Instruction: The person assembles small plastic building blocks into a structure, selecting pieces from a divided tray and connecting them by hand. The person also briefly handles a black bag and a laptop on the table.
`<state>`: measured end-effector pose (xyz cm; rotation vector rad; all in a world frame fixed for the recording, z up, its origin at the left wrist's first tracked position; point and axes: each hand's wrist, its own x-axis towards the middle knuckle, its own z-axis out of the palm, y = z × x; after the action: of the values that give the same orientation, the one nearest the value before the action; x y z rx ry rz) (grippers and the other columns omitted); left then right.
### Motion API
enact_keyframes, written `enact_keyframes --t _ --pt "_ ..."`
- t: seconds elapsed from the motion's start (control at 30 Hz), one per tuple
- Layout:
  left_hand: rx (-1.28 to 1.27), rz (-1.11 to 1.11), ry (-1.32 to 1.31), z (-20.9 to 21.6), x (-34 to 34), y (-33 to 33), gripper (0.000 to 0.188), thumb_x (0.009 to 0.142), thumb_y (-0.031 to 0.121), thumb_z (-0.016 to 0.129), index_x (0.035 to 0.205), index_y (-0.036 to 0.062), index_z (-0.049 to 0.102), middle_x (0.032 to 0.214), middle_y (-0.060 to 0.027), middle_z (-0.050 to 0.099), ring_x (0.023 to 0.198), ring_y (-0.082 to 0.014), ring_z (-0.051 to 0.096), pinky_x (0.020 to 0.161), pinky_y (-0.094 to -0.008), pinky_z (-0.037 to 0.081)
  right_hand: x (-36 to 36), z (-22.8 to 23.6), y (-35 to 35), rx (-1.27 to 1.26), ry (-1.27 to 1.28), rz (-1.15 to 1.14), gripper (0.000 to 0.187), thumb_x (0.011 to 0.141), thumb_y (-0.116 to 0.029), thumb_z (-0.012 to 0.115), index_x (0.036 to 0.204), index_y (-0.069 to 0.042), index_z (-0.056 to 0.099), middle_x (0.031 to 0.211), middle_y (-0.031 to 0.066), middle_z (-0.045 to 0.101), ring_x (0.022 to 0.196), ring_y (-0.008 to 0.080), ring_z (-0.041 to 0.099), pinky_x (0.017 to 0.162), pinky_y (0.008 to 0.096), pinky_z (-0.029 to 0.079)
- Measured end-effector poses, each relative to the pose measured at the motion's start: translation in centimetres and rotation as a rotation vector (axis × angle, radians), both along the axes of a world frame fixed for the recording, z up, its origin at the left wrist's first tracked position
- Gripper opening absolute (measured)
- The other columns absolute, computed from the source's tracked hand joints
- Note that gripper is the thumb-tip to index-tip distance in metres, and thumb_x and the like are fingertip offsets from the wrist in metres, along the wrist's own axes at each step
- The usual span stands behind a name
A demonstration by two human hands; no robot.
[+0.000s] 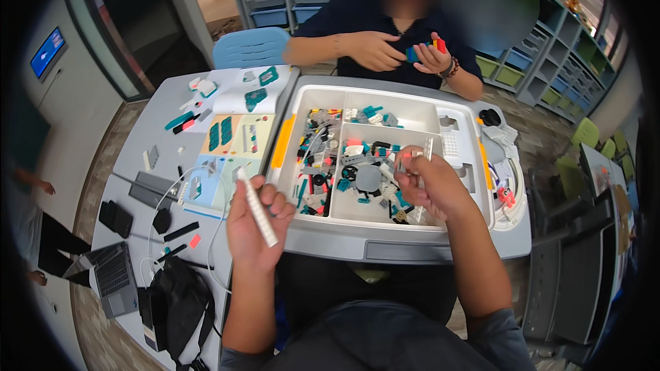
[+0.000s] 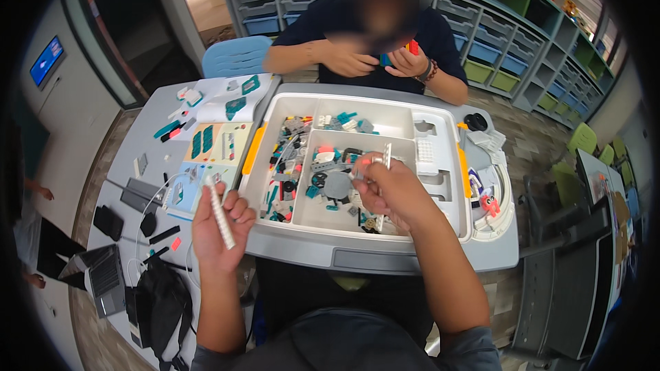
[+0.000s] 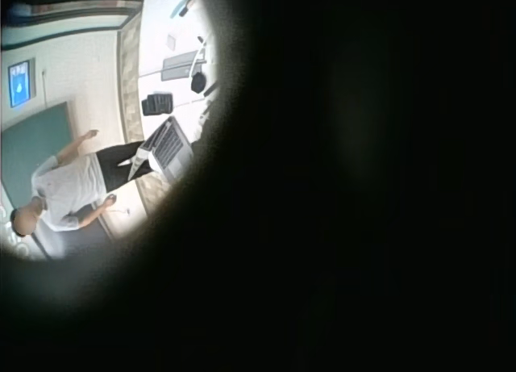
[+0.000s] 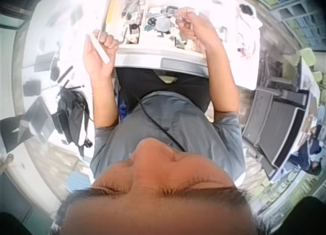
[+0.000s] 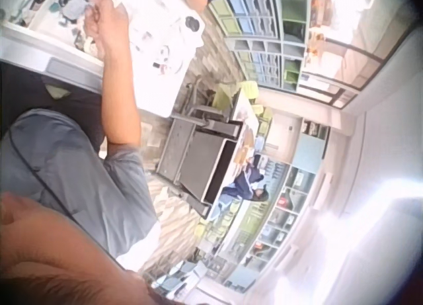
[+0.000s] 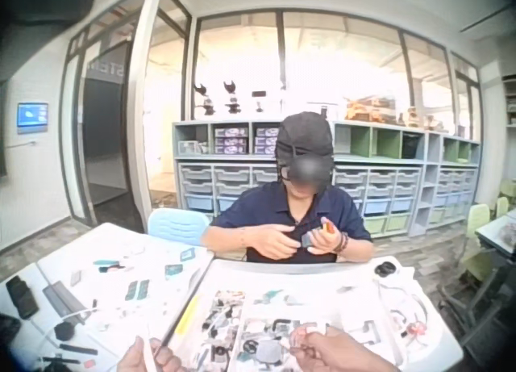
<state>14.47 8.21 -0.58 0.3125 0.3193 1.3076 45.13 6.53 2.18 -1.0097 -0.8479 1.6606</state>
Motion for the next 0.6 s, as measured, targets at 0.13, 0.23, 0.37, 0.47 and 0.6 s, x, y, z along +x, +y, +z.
enact_keyframes --t 0.13,0.23,0.37,0.47,0.6 --pt "0.016 0.056 0.003 0.3 -1.0 -0.5 0.034 0.109 0.035 0.045 0.106 0.0057 0.061 0.078 -0.0044 0.049 0.07 -0.0179 0.045 0.064 -0.0341 0.038 1.7 0.2 0.6 0.057 0.363 -0.084 0.017 0.098 -0.022 0.056 0.1 -0.005 0.058 0.083 0.0057 0.058 0.05 0.0066 0.038 0.045 0.022 0.031" --pt "0.005 -0.002 0.018 0.4 -0.3 -0.8 0.027 0.105 0.029 0.047 0.103 0.0054 0.059 0.078 -0.0053 0.05 0.07 -0.0191 0.046 0.066 -0.0343 0.039 -0.1 0.5 1.0 0.005 0.438 -0.117 0.017 0.1 -0.018 0.051 0.103 -0.004 0.06 0.086 0.0066 0.06 0.05 0.0055 0.039 0.045 0.0216 0.031" --pt "-0.006 -0.136 0.063 0.9 1.4 -1.2 0.02 0.1 0.025 0.05 0.1 0.0057 0.057 0.08 -0.0069 0.053 0.07 -0.0204 0.047 0.067 -0.0346 0.04 -2.2 1.6 1.0 0.057 -0.19 -0.045 0.013 0.098 -0.013 0.049 0.101 -0.005 0.059 0.084 0.006 0.057 0.052 0.0069 0.038 0.046 0.0223 0.03" --pt "0.018 -0.158 0.052 0.7 1.0 -1.4 0.019 0.1 0.024 0.049 0.099 0.0066 0.057 0.08 -0.0068 0.053 0.068 -0.0206 0.047 0.066 -0.0343 0.04 -3.5 1.5 1.4 0.114 -0.506 0.024 0.018 0.096 -0.021 0.053 0.104 -0.006 0.062 0.083 0.0036 0.059 0.059 0.0078 0.049 0.053 0.0253 0.04" --pt "-0.001 -0.102 0.098 0.2 0.3 -2.0 0.018 0.1 0.023 0.048 0.097 0.0065 0.055 0.078 -0.006 0.051 0.066 -0.0188 0.046 0.064 -0.0329 0.038 -4.3 0.6 1.8 0.48 -1.163 0.248 0.031 0.094 -0.026 0.059 0.111 -0.001 0.065 0.089 0.0171 0.071 0.083 0.0311 0.069 0.073 0.0427 0.053"
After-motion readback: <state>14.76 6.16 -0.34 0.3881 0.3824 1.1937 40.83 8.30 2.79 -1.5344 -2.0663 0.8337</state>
